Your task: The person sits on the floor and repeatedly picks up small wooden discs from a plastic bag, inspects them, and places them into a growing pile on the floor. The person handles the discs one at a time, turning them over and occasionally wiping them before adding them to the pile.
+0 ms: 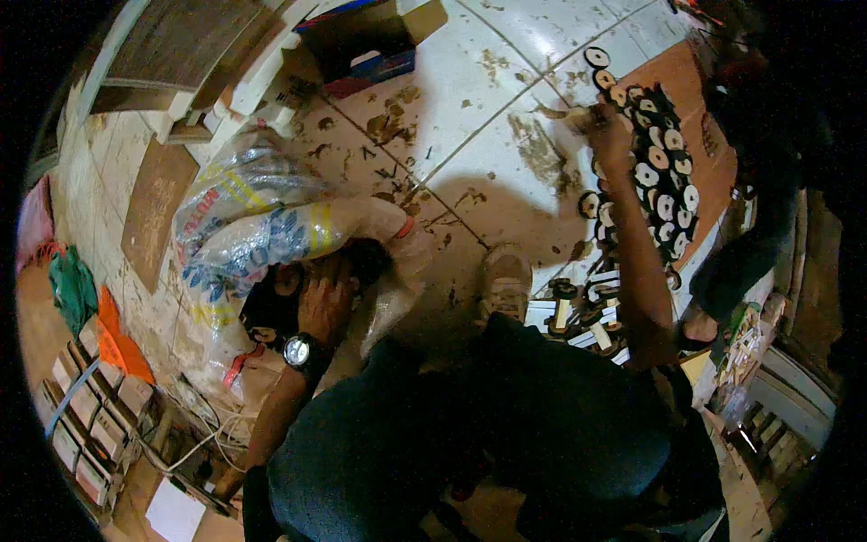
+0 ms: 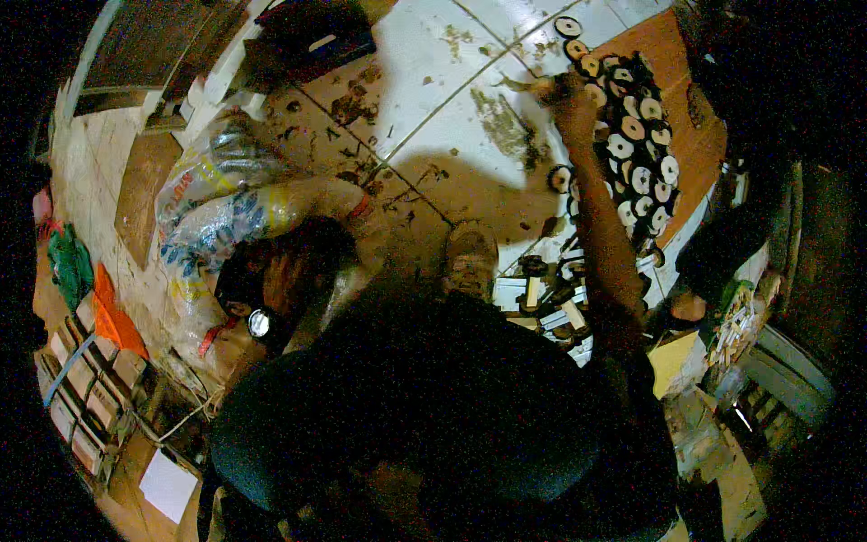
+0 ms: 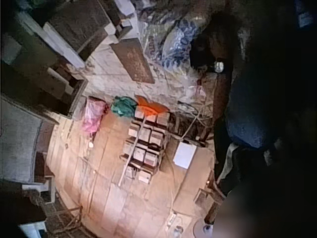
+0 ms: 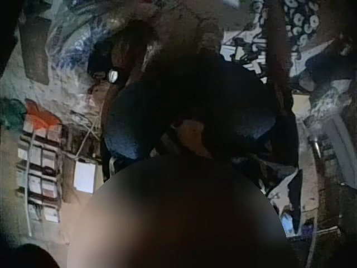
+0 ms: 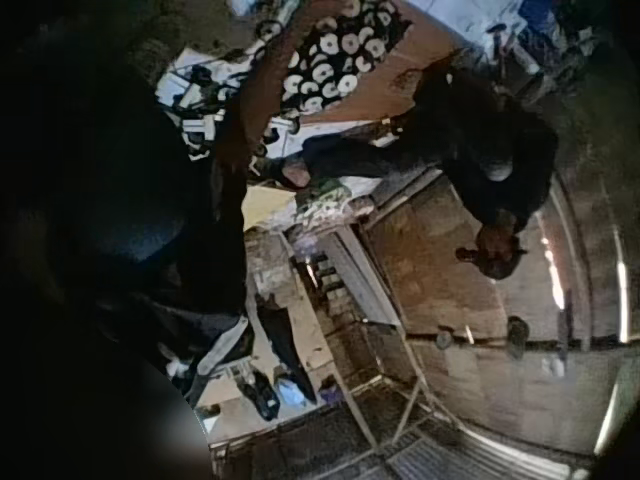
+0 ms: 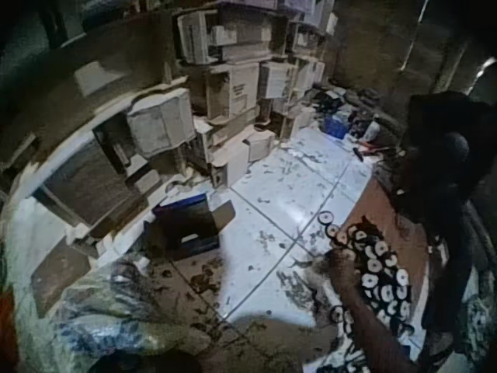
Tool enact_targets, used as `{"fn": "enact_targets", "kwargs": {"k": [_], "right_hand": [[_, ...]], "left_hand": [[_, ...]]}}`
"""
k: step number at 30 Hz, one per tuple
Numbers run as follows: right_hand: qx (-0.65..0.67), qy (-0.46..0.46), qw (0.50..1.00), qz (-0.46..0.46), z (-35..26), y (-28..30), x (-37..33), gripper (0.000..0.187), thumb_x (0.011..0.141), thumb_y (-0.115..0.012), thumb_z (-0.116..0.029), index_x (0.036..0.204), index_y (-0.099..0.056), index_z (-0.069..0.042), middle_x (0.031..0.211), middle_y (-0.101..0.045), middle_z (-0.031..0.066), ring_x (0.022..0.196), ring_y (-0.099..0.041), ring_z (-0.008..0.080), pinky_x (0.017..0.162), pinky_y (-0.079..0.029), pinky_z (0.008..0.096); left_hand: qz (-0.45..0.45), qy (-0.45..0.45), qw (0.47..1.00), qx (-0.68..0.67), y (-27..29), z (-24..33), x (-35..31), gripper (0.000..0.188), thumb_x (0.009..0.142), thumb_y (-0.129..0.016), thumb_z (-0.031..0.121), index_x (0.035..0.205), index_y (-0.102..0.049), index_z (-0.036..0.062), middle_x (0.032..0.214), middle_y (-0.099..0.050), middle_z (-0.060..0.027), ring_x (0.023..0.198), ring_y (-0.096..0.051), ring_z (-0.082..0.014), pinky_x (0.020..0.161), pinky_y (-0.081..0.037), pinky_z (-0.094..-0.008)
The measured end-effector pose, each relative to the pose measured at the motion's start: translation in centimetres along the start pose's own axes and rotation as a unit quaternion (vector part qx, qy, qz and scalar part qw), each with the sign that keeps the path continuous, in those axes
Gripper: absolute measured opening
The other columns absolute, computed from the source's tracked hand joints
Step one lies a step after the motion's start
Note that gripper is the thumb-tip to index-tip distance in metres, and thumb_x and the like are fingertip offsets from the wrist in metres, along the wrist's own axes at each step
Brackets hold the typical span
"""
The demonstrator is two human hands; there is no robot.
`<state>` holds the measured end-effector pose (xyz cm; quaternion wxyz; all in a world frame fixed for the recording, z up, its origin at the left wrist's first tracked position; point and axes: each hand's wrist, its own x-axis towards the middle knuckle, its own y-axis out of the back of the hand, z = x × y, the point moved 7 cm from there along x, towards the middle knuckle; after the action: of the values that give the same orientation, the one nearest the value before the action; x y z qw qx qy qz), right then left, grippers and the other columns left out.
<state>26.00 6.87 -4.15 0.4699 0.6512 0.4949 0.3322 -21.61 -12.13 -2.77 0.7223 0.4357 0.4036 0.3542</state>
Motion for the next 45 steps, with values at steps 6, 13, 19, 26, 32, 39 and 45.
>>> {"fn": "enact_targets", "kwargs": {"k": [6, 13, 19, 26, 32, 39, 45], "right_hand": [[-0.252, 0.17, 0.951, 0.063, 5.7, 3.5, 5.2, 0.038, 0.073, -0.07, -0.035, 0.099, -0.065, -0.007, 0.09, -0.067, 0.0134, 0.088, -0.064, 0.0325, 0.079, -0.05, 0.0428], [-0.247, 0.18, 0.947, 0.099, -0.6, 1.5, 3.7, 0.026, 0.079, -0.062, -0.026, 0.098, -0.068, -0.008, 0.103, -0.064, 0.0156, 0.091, -0.061, 0.0316, 0.079, -0.049, 0.0422], [0.239, 0.328, 0.864, -0.298, -16.2, -13.3, -7.1, 0.029, 0.083, -0.058, -0.01, 0.111, -0.061, -0.007, 0.113, -0.059, 0.012, 0.106, -0.057, 0.0294, 0.087, -0.05, 0.0353], [0.051, 0.388, 0.897, -0.208, -18.6, -14.1, -8.1, 0.024, 0.089, -0.055, -0.013, 0.111, -0.061, -0.007, 0.109, -0.061, 0.0163, 0.099, -0.06, 0.0346, 0.082, -0.05, 0.04], [0.339, 0.075, 0.905, -0.246, -15.4, -11.1, -9.4, 0.022, 0.09, -0.062, -0.019, 0.107, -0.064, -0.005, 0.083, -0.065, 0.0064, 0.068, -0.06, 0.0147, 0.062, -0.048, 0.0288], [0.57, -0.042, 0.773, -0.276, -16.1, -7.2, -14.5, 0.023, 0.091, -0.064, -0.019, 0.103, -0.064, 0.001, 0.082, -0.064, 0.0022, 0.071, -0.056, 0.0086, 0.066, -0.046, 0.0243], [0.568, -0.045, 0.769, -0.29, -17.3, -6.3, -15.5, 0.018, 0.093, -0.061, -0.015, 0.102, -0.064, 0.001, 0.087, -0.065, 0.0024, 0.076, -0.057, 0.0084, 0.07, -0.047, 0.0248]], "left_hand": [[-0.041, 0.017, 0.993, 0.112, -3.2, -2.0, -1.1, 0.056, 0.085, -0.056, 0.019, 0.139, -0.043, 0.0092, 0.142, -0.042, -0.0147, 0.129, -0.041, -0.0342, 0.104, -0.036, -0.0474], [-0.025, 0.013, 0.993, 0.113, 0.1, -1.3, -0.7, 0.06, 0.08, -0.058, 0.014, 0.138, -0.043, 0.0064, 0.141, -0.042, -0.015, 0.129, -0.04, -0.037, 0.106, -0.033, -0.0496], [-0.041, -0.014, 0.992, 0.118, 1.6, -1.5, 0.3, 0.065, 0.074, -0.062, 0.015, 0.136, -0.045, 0.0044, 0.136, -0.044, -0.0154, 0.123, -0.043, -0.0376, 0.103, -0.036, -0.0486], [0.045, -0.106, 0.985, 0.132, 5.0, -2.2, -1.5, 0.063, 0.07, -0.065, 0.016, 0.13, -0.05, 0.0018, 0.13, -0.048, -0.016, 0.118, -0.045, -0.0378, 0.101, -0.038, -0.0473], [-0.009, -0.169, 0.968, 0.186, 4.4, -3.4, -1.5, 0.053, 0.072, -0.063, 0.016, 0.123, -0.055, 0.0013, 0.125, -0.051, -0.0171, 0.111, -0.049, -0.0366, 0.095, -0.044, -0.0457], [0.031, -0.215, 0.948, 0.233, 6.2, -2.3, -0.6, 0.047, 0.076, -0.059, 0.018, 0.121, -0.056, 0.0038, 0.118, -0.054, -0.0141, 0.109, -0.05, -0.0307, 0.091, -0.043, -0.0415], [-0.052, -0.108, 0.956, 0.267, 4.2, -0.7, 1.0, 0.044, 0.078, -0.059, 0.017, 0.12, -0.054, 0.0051, 0.116, -0.055, -0.0133, 0.108, -0.052, -0.0288, 0.088, -0.042, -0.0388]]}}
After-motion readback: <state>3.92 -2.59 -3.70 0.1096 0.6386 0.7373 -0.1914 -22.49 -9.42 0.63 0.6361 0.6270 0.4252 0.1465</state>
